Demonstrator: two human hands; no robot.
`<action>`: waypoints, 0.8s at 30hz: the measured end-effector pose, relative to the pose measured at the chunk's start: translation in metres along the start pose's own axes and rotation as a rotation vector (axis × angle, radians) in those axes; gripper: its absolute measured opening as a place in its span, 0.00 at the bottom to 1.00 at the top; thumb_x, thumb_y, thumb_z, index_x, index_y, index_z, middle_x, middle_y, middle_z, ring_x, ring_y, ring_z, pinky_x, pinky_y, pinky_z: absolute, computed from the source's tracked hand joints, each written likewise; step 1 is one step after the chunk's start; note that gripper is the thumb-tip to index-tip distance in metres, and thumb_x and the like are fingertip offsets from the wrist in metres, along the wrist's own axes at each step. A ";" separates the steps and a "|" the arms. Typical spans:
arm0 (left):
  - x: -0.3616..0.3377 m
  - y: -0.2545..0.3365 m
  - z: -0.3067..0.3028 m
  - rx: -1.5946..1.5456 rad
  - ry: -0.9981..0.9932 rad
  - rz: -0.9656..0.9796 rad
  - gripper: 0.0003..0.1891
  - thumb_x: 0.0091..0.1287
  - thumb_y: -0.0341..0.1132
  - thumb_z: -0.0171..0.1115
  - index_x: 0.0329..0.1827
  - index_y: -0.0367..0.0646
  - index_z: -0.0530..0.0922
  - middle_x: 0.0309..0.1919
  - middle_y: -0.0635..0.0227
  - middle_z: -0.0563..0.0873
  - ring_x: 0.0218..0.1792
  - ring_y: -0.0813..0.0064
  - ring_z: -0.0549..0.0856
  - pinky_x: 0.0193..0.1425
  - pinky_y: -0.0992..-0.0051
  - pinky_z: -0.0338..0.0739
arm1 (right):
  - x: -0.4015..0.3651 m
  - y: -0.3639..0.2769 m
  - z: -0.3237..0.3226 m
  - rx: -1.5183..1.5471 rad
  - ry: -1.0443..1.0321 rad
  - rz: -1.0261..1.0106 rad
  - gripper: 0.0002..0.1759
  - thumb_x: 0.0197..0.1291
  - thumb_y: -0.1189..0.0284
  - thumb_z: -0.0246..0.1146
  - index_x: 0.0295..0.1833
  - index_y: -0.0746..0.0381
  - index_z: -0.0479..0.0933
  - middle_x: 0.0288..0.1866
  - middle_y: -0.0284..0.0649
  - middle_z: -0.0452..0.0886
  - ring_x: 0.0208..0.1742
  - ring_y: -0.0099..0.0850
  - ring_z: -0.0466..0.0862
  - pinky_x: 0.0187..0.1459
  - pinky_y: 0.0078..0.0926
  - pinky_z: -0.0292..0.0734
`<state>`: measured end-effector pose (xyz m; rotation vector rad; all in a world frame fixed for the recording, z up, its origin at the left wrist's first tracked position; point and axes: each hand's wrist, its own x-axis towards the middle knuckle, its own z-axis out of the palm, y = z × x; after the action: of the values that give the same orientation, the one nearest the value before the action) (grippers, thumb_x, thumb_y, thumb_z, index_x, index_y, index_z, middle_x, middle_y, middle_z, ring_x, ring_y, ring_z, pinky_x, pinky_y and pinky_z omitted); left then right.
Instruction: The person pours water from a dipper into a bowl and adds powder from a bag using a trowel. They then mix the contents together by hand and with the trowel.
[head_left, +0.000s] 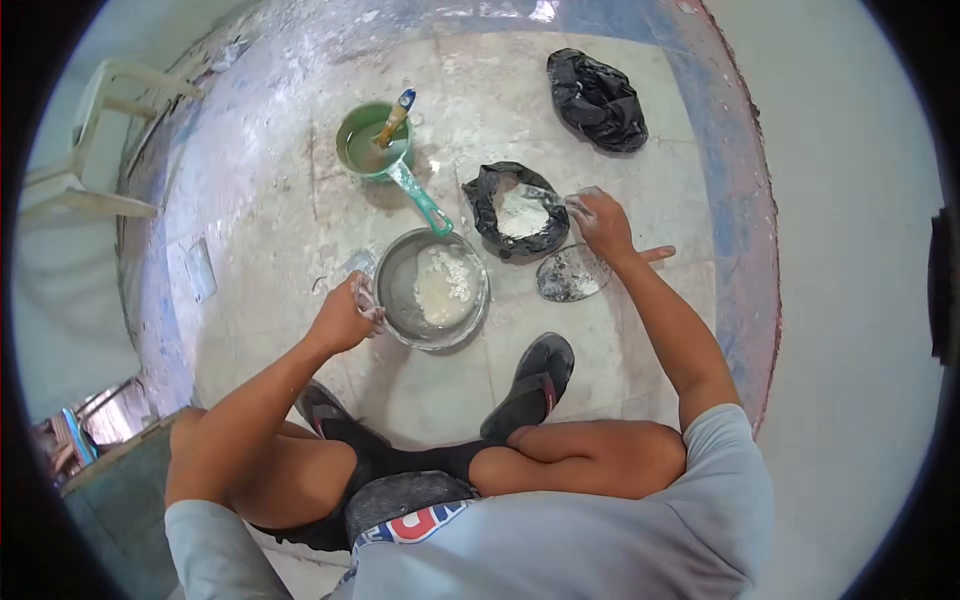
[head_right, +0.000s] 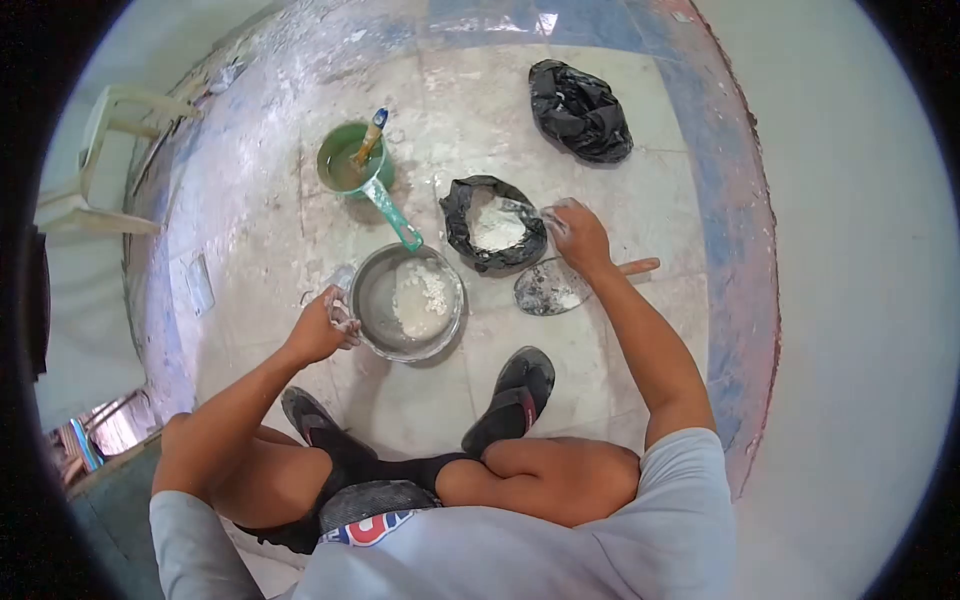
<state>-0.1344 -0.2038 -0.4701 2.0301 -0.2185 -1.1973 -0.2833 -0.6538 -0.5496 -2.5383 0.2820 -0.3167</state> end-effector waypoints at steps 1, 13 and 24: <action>0.001 0.000 0.000 0.003 -0.005 -0.003 0.13 0.71 0.20 0.65 0.54 0.35 0.71 0.30 0.57 0.88 0.30 0.70 0.92 0.33 0.69 0.87 | -0.003 0.003 -0.001 0.001 0.013 0.006 0.11 0.61 0.74 0.70 0.49 0.58 0.86 0.48 0.43 0.84 0.51 0.47 0.84 0.51 0.41 0.80; -0.001 0.006 0.000 -0.027 -0.018 -0.031 0.16 0.72 0.21 0.66 0.57 0.34 0.70 0.29 0.60 0.87 0.30 0.71 0.92 0.32 0.72 0.88 | -0.018 0.003 -0.009 0.196 -0.250 0.060 0.12 0.60 0.73 0.71 0.49 0.62 0.88 0.43 0.47 0.86 0.45 0.48 0.86 0.49 0.40 0.80; 0.010 -0.017 0.000 0.252 0.104 0.116 0.21 0.63 0.30 0.75 0.53 0.35 0.72 0.36 0.46 0.89 0.38 0.49 0.91 0.44 0.58 0.85 | 0.000 -0.056 -0.056 0.215 -0.327 0.144 0.12 0.61 0.75 0.71 0.51 0.64 0.88 0.41 0.44 0.87 0.41 0.36 0.87 0.46 0.31 0.79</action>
<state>-0.1327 -0.1972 -0.4883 2.2556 -0.4489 -1.0318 -0.2919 -0.6366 -0.4729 -2.2962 0.2844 0.1187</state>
